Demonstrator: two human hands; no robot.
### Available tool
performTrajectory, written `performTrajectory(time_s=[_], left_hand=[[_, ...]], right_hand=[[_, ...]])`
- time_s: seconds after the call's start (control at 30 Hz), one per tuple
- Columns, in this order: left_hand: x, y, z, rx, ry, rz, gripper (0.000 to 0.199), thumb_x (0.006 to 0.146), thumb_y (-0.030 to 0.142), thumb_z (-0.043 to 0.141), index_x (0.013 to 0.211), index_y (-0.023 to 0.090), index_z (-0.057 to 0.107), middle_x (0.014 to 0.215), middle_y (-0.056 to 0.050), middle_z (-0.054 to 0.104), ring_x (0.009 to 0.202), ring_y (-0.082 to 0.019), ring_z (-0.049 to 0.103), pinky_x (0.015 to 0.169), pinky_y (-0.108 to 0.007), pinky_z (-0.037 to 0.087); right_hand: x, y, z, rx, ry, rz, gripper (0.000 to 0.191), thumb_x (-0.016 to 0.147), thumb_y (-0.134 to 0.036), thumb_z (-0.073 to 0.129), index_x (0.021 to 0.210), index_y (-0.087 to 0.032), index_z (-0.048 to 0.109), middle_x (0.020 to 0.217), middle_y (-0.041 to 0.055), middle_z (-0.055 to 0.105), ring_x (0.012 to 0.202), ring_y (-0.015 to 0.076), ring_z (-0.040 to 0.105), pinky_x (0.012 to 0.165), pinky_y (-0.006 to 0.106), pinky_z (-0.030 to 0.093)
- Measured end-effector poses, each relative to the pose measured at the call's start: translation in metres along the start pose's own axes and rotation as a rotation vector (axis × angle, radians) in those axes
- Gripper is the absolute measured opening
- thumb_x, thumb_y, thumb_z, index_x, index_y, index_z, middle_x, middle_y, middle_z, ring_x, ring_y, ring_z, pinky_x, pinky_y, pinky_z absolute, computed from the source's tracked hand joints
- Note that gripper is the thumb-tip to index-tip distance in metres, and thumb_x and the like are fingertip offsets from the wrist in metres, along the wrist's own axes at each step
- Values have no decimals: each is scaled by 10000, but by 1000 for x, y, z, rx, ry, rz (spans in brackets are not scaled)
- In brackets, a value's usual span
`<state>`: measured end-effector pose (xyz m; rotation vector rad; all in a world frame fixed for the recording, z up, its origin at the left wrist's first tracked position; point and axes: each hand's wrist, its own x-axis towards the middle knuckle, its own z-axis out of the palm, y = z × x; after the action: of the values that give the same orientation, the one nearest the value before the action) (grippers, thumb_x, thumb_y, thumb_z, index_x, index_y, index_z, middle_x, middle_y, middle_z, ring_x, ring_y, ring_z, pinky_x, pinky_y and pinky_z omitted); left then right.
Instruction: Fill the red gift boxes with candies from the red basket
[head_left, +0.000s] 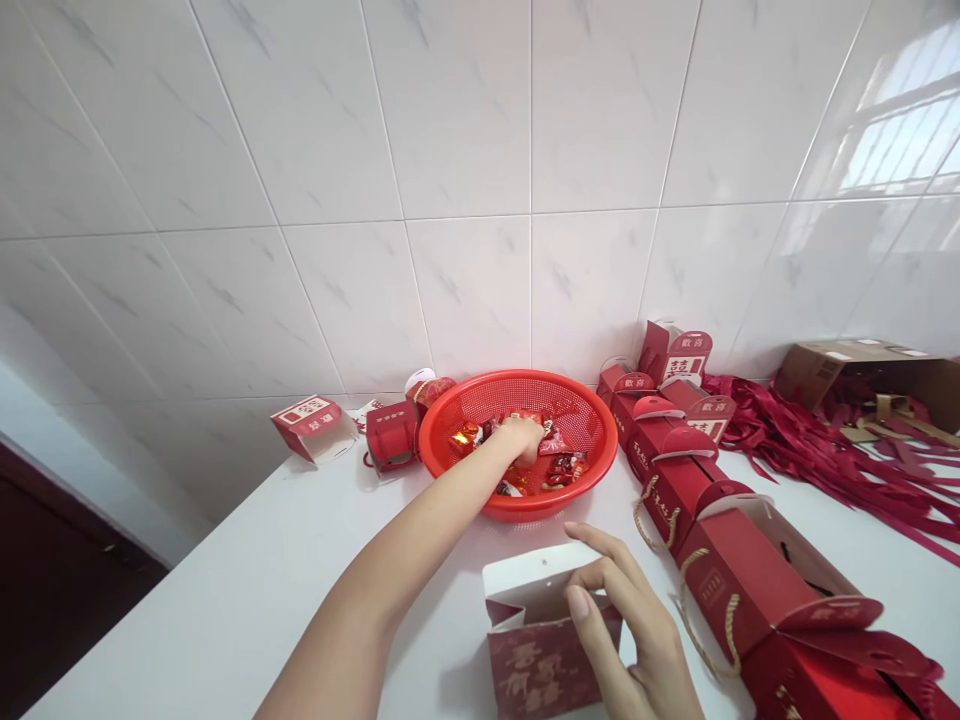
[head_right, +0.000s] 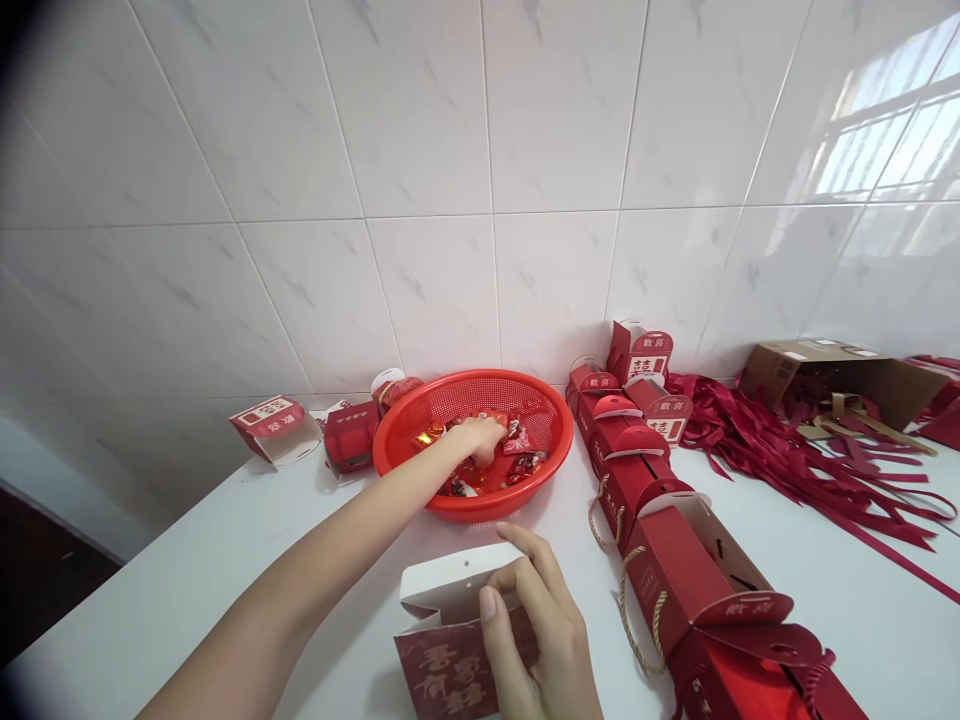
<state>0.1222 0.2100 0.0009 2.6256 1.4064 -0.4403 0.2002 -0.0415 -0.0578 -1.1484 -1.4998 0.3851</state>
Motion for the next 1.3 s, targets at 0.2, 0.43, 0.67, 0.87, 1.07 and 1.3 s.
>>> performTrajectory(time_s=[0.2, 0.43, 0.67, 0.87, 1.07, 1.3], left_hand=[[-5, -10, -5, -21, -92, -113, 1074, 442, -26, 782, 1440, 262, 510, 1375, -195, 606, 1194, -413, 619, 963, -499, 529], [-1, -19, -1, -38, -14, -111, 485, 441, 68, 819, 902, 197, 741, 1006, -135, 764, 948, -351, 707, 889, -404, 548], [-10, -22, -3, -100, -34, -152, 262, 549, 296, 847, 735, 156, 726, 963, -179, 748, 856, -339, 702, 750, -374, 557], [-17, -36, -1, -262, 35, -123, 266, 559, 362, 821, 571, 189, 619, 699, -57, 685, 720, -236, 641, 640, -287, 481], [-21, -45, 0, -551, 156, -69, 435, 763, 314, 625, 448, 201, 347, 446, 40, 368, 443, -106, 358, 487, -270, 275], [-17, -52, 4, -725, 239, -4, 559, 579, 563, 800, 462, 200, 390, 437, 66, 336, 436, -81, 272, 467, -268, 168]], right_hand=[[2, -3, -2, -25, 17, -25, 255, 1014, -318, 484, 807, -227, 600, 1197, 120, 668, 1191, 246, 634, 840, 274, 538], [7, -6, -13, -98, -84, -98, 201, 1011, -235, 481, 850, -228, 602, 1107, 102, 685, 1210, 224, 631, 877, 250, 544], [7, -7, -12, -94, -99, -78, 220, 1023, -238, 457, 857, -229, 601, 1154, 100, 665, 1246, 226, 600, 859, 252, 532], [6, -6, -13, -90, -124, -58, 231, 1032, -261, 442, 869, -226, 602, 1145, 113, 667, 1283, 241, 570, 746, 234, 537], [6, -4, -12, -78, -124, -53, 226, 1034, -256, 445, 870, -223, 596, 1219, 113, 636, 1245, 218, 590, 879, 258, 520], [5, -2, -12, -72, -129, -56, 228, 1031, -259, 444, 865, -230, 597, 1196, 100, 641, 1228, 218, 590, 711, 214, 508]])
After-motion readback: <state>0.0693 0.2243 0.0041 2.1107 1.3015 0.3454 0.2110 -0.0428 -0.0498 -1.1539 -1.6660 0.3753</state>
